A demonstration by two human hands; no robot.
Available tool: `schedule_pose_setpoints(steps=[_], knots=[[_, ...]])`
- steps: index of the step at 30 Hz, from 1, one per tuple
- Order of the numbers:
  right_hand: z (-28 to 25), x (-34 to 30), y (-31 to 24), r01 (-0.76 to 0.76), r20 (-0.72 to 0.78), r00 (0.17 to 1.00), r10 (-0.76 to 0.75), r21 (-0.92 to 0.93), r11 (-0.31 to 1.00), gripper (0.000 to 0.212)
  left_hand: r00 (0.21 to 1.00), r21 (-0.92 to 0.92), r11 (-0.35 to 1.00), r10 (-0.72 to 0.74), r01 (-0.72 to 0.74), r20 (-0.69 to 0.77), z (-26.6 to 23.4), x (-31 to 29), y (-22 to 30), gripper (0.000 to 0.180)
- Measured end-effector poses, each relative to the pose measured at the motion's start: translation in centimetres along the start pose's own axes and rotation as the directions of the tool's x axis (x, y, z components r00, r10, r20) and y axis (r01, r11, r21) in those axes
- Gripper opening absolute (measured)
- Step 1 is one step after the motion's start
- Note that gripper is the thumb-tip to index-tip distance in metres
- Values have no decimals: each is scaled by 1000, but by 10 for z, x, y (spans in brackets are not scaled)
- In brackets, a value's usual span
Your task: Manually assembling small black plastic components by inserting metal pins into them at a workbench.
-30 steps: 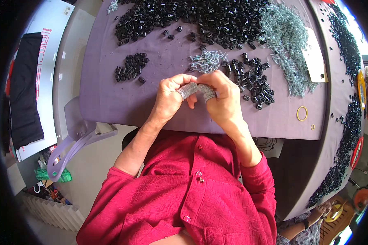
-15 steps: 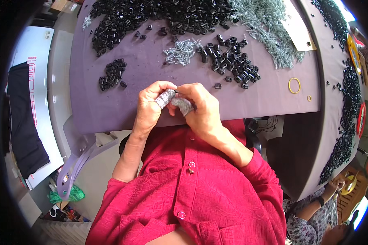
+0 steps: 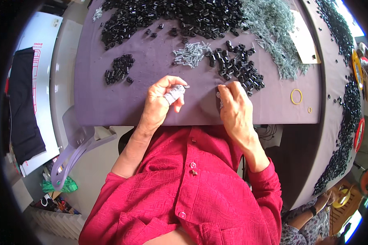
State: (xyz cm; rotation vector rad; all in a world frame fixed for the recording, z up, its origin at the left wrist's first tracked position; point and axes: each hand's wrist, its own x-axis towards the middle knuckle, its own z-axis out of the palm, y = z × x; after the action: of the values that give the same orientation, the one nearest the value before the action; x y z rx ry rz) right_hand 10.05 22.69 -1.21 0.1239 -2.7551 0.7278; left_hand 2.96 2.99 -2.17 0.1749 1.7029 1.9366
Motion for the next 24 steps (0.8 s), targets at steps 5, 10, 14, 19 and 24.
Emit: schedule_pose_setpoints(steps=[5,10,14,19,24], knots=[[3,8,0,-33,118,992,48,-126,991,41,1000,-144,990,-6,2,-26,1,2,-10,13],[3,18,-1,32,146,989,-16,-103,994,47,998,-269,963,-37,23,-49,0,4,-6,13],[5,21,-10,-200,151,976,160,311,929,42,997,-282,959,-22,2,-69,-2,4,-5,12],[17,31,-28,-340,169,919,356,798,498,37,996,-186,982,30,-45,-82,4,6,-2,10],[24,32,-26,-389,237,900,365,816,428,31,995,-127,991,29,-40,-90,4,6,-1,8]])
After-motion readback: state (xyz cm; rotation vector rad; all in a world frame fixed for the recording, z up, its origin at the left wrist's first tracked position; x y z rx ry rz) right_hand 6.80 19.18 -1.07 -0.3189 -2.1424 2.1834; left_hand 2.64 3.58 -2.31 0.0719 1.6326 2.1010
